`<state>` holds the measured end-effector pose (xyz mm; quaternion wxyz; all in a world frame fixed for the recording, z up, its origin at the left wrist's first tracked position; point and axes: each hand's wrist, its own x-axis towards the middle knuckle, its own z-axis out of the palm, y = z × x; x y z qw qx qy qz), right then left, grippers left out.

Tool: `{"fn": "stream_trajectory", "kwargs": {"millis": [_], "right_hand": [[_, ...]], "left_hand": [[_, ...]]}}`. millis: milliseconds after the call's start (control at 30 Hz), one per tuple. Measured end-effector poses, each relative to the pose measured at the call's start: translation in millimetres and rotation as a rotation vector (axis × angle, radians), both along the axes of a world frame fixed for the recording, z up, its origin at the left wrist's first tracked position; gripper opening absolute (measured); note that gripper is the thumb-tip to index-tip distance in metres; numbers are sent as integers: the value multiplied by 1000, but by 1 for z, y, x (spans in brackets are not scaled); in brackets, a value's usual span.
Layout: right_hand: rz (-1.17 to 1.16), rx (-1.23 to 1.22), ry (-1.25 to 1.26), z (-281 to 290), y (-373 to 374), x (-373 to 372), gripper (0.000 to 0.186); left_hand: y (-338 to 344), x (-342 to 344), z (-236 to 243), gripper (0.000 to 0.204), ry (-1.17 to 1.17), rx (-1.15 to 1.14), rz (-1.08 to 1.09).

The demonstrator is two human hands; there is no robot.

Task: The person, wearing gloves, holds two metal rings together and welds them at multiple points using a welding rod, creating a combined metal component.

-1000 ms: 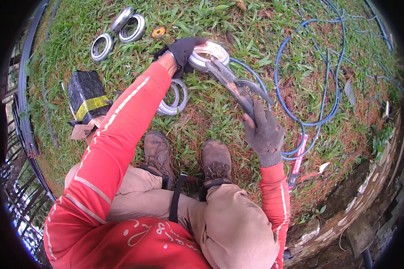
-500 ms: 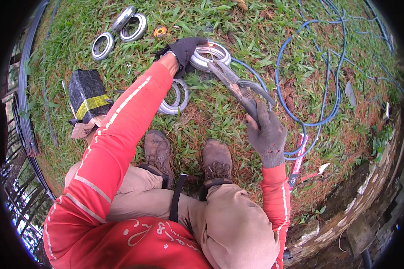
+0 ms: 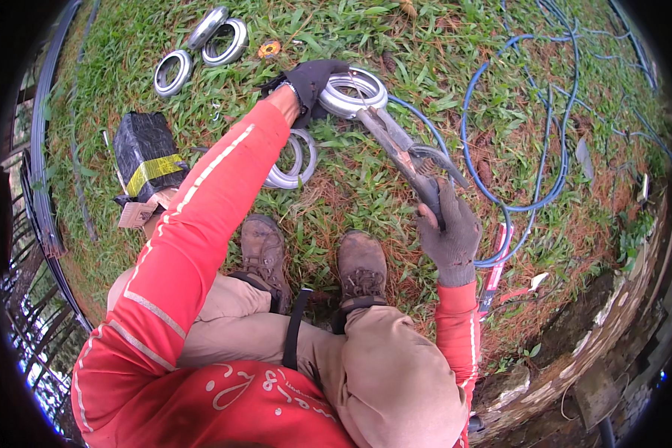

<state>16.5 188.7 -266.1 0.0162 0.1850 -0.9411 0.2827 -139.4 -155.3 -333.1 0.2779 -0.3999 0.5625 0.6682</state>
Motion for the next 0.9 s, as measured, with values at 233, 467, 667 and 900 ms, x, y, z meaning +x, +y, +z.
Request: {"fn": "stream_trajectory", "kwargs": {"millis": [233,467,667,900], "right_hand": [[-322,-72,8,-23,36,32,58],[-417,250,-14,-72,85,73,64],[-558,358,-141,-76,88,84,68],[-646,56,-258,-35,103,85,43]], "left_hand": [[0,5,6,33,39,-17,-62],[-47,35,-24,37,499,142,-283],[-42,35,11,36,489,512,-163],[-18,34,78,42,1626,-465,-890]]}}
